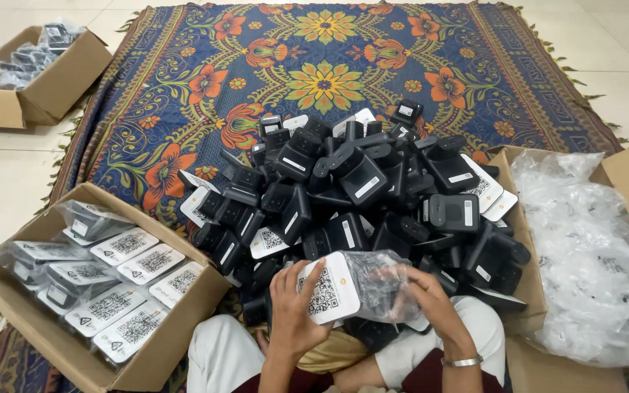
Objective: The person sorts and packs small electronic devices into cardboard boxes while sitting on a patterned rug.
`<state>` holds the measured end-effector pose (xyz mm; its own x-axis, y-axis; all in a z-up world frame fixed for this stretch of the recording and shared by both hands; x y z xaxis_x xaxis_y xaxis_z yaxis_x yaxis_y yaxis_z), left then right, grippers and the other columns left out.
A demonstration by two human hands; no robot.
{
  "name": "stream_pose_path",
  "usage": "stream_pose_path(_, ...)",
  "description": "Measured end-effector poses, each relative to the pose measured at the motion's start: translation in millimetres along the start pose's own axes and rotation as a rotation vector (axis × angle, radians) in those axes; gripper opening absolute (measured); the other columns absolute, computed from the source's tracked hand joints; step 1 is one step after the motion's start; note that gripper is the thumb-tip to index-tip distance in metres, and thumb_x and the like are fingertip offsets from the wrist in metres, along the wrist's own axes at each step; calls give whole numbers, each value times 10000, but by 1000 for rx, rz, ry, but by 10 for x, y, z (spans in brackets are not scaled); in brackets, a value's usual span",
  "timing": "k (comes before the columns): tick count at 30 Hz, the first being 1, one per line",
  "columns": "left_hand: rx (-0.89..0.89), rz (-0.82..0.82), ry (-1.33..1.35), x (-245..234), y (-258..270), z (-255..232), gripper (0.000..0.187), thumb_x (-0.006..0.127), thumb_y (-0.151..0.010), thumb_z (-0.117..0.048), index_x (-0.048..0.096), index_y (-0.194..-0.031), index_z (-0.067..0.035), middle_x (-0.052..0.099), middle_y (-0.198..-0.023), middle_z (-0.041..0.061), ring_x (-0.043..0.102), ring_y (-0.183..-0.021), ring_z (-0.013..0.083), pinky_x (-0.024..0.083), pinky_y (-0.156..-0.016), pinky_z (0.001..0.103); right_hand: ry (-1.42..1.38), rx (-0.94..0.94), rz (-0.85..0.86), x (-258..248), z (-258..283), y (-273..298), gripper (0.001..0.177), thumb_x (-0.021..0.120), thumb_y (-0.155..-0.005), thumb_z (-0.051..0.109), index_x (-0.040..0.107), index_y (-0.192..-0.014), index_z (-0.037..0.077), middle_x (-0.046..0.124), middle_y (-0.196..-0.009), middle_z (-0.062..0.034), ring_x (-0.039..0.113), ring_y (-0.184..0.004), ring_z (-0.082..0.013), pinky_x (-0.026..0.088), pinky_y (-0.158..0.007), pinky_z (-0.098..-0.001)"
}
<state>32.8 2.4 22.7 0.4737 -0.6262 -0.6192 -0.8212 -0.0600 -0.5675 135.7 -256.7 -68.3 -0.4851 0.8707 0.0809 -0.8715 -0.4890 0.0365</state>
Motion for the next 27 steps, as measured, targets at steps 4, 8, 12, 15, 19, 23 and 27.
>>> stream_pose_path(4,3,17,-7,72,11,-14,943,876,-569,-265,537,-1443,-161,534,-1324,173,472,-1254,392,303,-1107,556,36,57,65,150,116,61,363,672,-964,162,749,-1244,-54,825,-1057,-118,698,-661,-129,587,-605,-281)
stream_pose_path(8,47,91,-130,183,34,-41,942,837,-560,-205,530,-1451,-179,514,-1341,201,449,-1286,401,253,-1143,582,108,134,49,254,149,0,472,763,-847,155,698,-1297,26,800,-1005,-88,738,-813,-97,618,-715,-264)
stream_pose_path(12,35,210,-165,232,51,-155,993,799,-533,-149,512,-1481,-207,504,-1346,185,440,-1314,379,222,-1167,592,111,293,35,416,142,-21,499,751,-862,178,656,-1335,50,765,-918,-69,669,-725,-106,552,-629,-280)
stream_pose_path(15,63,191,-120,229,34,-221,990,840,-578,-204,494,-1505,-207,500,-1353,182,439,-1308,390,210,-1168,597,121,240,-16,368,-46,-55,437,741,-907,211,694,-1271,-27,759,-910,-70,671,-758,-97,548,-653,-265)
stream_pose_path(19,88,165,-54,86,-45,-267,978,909,-618,-361,484,-1485,-203,490,-1355,194,422,-1315,395,188,-1157,633,-5,177,-33,360,-37,-76,442,729,-876,234,676,-1256,15,775,-958,-55,699,-801,-82,568,-702,-251)
stream_pose_path(23,-96,19,135,-34,-42,-1,1072,876,-626,-538,426,-1508,-128,411,-1490,240,360,-1410,402,265,-1126,608,-216,185,-238,145,-217,-55,400,745,-886,224,684,-1180,-41,764,-990,-111,705,-832,-147,571,-731,-290)
stream_pose_path(27,-503,-31,525,297,158,611,869,691,-871,-484,342,-1570,-104,454,-1493,197,453,-1396,311,352,-1122,450,-365,123,-240,201,-99,-35,428,754,-844,172,637,-1215,-6,740,-1092,-98,711,-948,-156,577,-828,-309)
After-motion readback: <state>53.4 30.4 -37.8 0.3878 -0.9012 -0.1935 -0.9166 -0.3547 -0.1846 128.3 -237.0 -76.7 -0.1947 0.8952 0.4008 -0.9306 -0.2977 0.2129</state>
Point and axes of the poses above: each hand's wrist, its own y-axis away from the middle knuckle, its own x-axis out of the palm, z = x × y, the point moved 4 cm from there along -y, towards the middle knuckle
